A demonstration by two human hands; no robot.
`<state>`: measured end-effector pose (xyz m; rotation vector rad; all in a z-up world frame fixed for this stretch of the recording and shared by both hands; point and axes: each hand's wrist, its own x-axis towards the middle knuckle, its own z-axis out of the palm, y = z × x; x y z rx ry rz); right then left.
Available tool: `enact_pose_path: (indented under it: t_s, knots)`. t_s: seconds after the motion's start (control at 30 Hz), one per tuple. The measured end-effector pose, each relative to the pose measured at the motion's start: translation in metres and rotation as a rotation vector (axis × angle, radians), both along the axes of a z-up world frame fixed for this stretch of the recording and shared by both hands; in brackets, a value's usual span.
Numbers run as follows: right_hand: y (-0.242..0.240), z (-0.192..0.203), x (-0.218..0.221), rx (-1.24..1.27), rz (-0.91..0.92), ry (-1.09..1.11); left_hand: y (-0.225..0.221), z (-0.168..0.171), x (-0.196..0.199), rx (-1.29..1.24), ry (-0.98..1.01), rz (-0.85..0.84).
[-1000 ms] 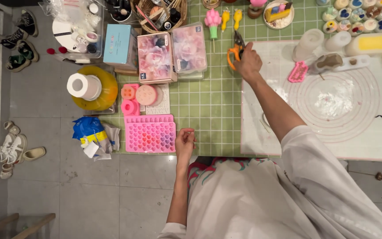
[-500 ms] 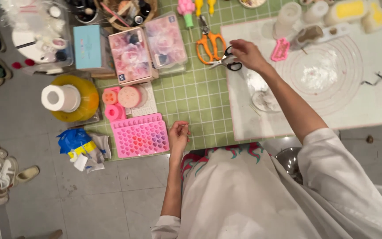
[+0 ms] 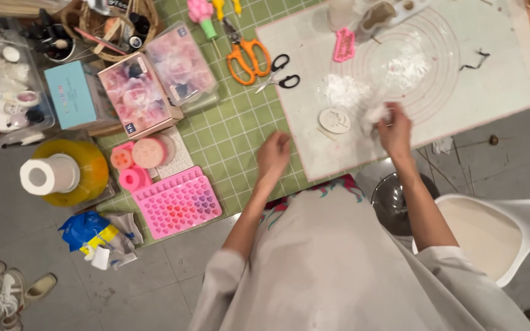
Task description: Organizing and preparing various silicone molds and candle components on a workbench.
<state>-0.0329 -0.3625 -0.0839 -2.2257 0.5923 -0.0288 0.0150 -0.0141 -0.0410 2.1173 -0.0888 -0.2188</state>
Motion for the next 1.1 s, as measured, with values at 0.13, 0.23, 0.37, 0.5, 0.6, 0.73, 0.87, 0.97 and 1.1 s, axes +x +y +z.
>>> enact_pose_path:
  t_s: [0.13,0.23,0.37,0.5,0.6,0.73,0.87,0.97,1.1]
  knots:
    - [-0.012,0.058,-0.028,-0.009,-0.159,-0.230,-0.080,-0.017,0.038,0.129,-0.250,-0.137]
    - [-0.014,0.069,-0.044,-0.046,-0.208,-0.106,-0.112,0.005,0.038,0.228,-0.205,-0.249]
    - [0.014,0.068,-0.049,-0.473,0.023,-0.102,-0.129,-0.015,0.030,0.050,-0.141,-0.170]
    - [0.067,0.095,-0.024,-0.046,0.020,-0.268,-0.122,0.054,0.032,-0.216,0.054,-0.065]
    - [0.079,0.077,-0.008,-0.140,0.353,-0.493,-0.116,0.074,0.035,-0.445,0.105,0.016]
    - [0.050,0.039,0.014,-0.598,0.570,-0.320,-0.099,0.108,0.043,-0.516,0.034,0.193]
    - [0.055,0.078,0.037,0.319,0.136,-0.233,-0.094,0.124,0.045,-0.418,-0.006,0.222]
    - [0.067,0.093,0.054,0.731,0.112,-0.286,-0.103,0.111,0.052,-0.474,-0.001,0.158]
    - [0.069,0.131,0.051,1.003,0.109,-0.124,-0.097,0.079,0.073,-0.867,0.255,0.042]
